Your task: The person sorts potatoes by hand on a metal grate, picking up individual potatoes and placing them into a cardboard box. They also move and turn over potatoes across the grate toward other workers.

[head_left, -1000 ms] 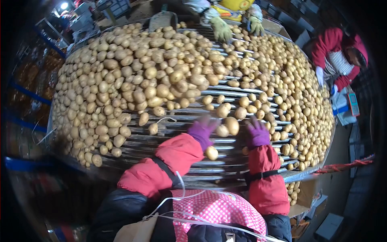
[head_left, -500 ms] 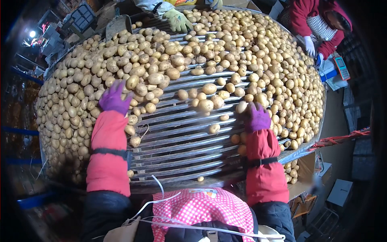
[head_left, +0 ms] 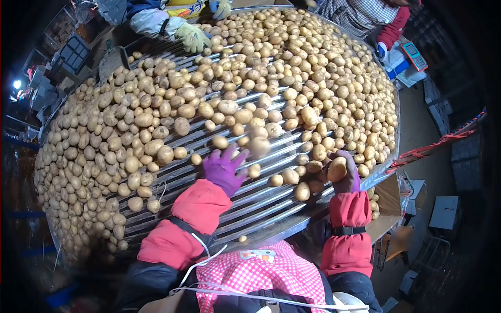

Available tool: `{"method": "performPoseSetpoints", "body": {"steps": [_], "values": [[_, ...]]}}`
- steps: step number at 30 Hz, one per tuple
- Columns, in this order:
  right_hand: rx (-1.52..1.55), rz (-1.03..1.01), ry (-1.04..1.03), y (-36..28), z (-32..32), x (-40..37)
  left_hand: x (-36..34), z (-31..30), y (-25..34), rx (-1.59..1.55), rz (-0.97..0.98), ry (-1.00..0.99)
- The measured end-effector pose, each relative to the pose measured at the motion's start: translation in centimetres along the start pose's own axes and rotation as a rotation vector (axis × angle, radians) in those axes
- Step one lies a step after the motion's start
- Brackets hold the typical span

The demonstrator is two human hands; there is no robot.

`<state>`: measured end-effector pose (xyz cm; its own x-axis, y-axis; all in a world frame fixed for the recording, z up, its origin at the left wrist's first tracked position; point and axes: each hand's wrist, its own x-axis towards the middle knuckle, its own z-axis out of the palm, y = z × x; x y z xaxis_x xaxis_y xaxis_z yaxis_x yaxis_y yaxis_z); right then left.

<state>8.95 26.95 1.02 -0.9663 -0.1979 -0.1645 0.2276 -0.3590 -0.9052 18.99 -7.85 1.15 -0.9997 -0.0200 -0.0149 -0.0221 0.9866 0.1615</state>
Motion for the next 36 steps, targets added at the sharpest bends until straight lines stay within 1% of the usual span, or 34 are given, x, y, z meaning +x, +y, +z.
{"method": "performPoseSetpoints", "body": {"steps": [2,3,4,5,7,8,11,13,14,15,16,17,18,20,21,23,25,27,29,30,31,32,33,34,36], "values": [[-0.404,-0.123,-0.024,-1.2,0.0,2.5,0.4,0.4,1.5,-0.196,0.107,0.024],[-0.497,0.056,0.098,-1.6,0.7,3.9,0.4,0.6,1.6,-0.288,0.159,0.036],[-0.683,0.019,0.100,-1.6,2.0,5.3,0.2,1.1,1.5,-0.328,0.204,0.057],[-0.871,-0.020,0.103,-1.4,3.2,6.9,-0.1,1.6,1.4,-0.219,0.245,0.083],[-1.547,-0.433,-0.093,-1.4,5.5,10.8,-0.8,2.3,1.0,-0.067,0.283,0.108],[-1.702,-0.144,-0.227,-1.1,7.1,12.6,-1.0,2.6,0.8,-0.021,0.284,0.109],[-1.617,0.015,-0.229,0.5,8.2,17.2,-1.1,3.7,-0.1,0.032,0.257,0.109],[-1.457,-0.152,-0.215,1.9,5.9,17.8,-1.1,3.4,-0.2,0.022,0.241,0.152],[-1.237,-0.163,-0.189,2.2,4.7,17.4,-0.9,3.0,0.0,0.019,0.249,0.190],[-0.889,-0.515,-0.254,4.7,2.5,18.1,-0.7,2.7,0.1,0.017,0.254,0.229],[-0.661,-0.357,-0.193,3.4,2.8,15.5,-0.7,3.0,0.0,0.027,0.253,0.216],[-0.318,-0.105,-0.175,2.2,2.8,11.8,-0.7,3.2,-0.1,0.028,0.275,0.229],[0.041,0.117,-0.077,0.7,3.2,8.0,-0.6,3.1,-0.1,0.015,0.275,0.226],[0.451,0.284,0.123,-2.5,6.0,0.1,-0.7,3.1,0.1,0.006,0.286,0.208],[0.518,0.263,0.142,-1.7,4.0,-2.1,-0.9,3.7,-0.2,0.027,0.319,0.254],[0.614,0.210,0.132,-0.9,1.4,-6.9,-0.8,3.5,0.0,-0.024,0.327,0.239],[0.644,0.181,0.293,-0.1,-1.4,-12.1,-0.6,5.1,-0.6,-0.037,0.348,0.270],[0.748,0.056,0.404,0.2,-4.0,-17.9,-0.6,5.1,-0.6,-0.046,0.407,0.324],[0.864,-0.022,0.478,1.3,-8.5,-23.6,-0.7,4.9,-0.3,-0.086,0.398,0.274],[0.763,-0.067,0.683,1.8,-10.7,-26.1,-0.8,4.7,-0.3,-0.099,0.384,0.253],[0.734,-0.135,0.714,1.6,-12.4,-28.6,-0.7,4.6,-0.3,-0.104,0.395,0.245],[0.863,-0.205,0.546,2.3,-15.2,-31.5,-0.7,4.5,-0.2,-0.109,0.401,0.239],[0.850,-0.236,0.725,1.8,-16.3,-33.5,-0.8,4.4,0.0,-0.111,0.404,0.233],[0.851,-0.258,0.798,2.0,-18.0,-35.4,-1.1,4.0,0.6,-0.066,0.386,0.250],[0.857,-0.270,0.935,2.6,-20.8,-38.9,-1.1,4.3,0.9,-0.078,0.402,0.264]]}}
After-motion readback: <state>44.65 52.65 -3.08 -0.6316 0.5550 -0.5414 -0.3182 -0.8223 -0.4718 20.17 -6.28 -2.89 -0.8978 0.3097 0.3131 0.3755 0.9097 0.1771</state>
